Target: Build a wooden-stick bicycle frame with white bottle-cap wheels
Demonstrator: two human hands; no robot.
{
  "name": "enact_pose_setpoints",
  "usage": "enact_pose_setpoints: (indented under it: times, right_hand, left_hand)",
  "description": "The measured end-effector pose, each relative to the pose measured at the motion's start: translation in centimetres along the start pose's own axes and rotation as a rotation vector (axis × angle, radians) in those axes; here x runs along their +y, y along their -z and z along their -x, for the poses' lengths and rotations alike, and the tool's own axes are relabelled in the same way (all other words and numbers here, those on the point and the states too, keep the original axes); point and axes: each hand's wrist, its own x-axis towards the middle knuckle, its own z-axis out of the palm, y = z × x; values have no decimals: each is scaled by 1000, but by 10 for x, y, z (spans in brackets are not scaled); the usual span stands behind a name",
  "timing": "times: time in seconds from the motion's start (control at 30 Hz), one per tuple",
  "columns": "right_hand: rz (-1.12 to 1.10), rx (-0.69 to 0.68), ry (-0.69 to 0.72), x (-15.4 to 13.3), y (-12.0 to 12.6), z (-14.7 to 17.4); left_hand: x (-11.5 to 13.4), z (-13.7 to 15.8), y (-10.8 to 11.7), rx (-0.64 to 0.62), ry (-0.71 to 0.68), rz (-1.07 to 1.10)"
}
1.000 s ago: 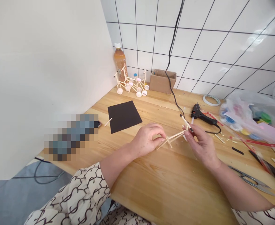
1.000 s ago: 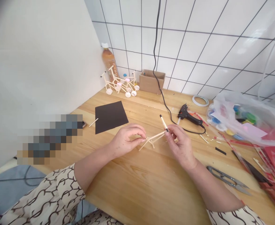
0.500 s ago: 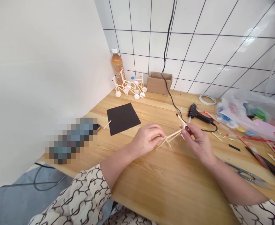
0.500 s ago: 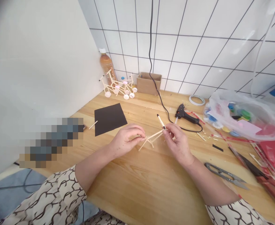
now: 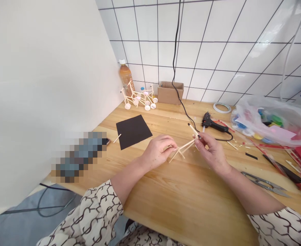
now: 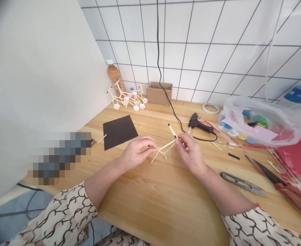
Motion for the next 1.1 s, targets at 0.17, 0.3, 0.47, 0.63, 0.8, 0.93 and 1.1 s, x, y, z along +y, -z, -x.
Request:
enact_pose_setpoints:
  times: [0.17,0.3,0.47,0.63,0.8,0.93,1.1]
  right_hand:
    - [-24,-6,-45,-3,0,0]
    - [-44,-26,-78,-3,1,-1]
    - [-45,-17,-93,-1,1,-1]
    - [-48,-29,-107,0,2,-2]
    - [-54,-36,-116,-1,4,-2]
    - [-58,-41,-121,-3,6,-3]
    - [-59,-36,-124,-3,6,-4]
  left_hand:
    - [2,-1,-1,-18,10,-14]
    - [3,-2,-1,-51,34,-20]
    - [4,-3,-2,-77,60,-18]
    - [6,-8,1,-109,53,-11]
    - [7,-11,3,-130,42,-7]
    - [10,-11,3,-142,42,-5]
    - [12,-13,5,-146,31,-16]
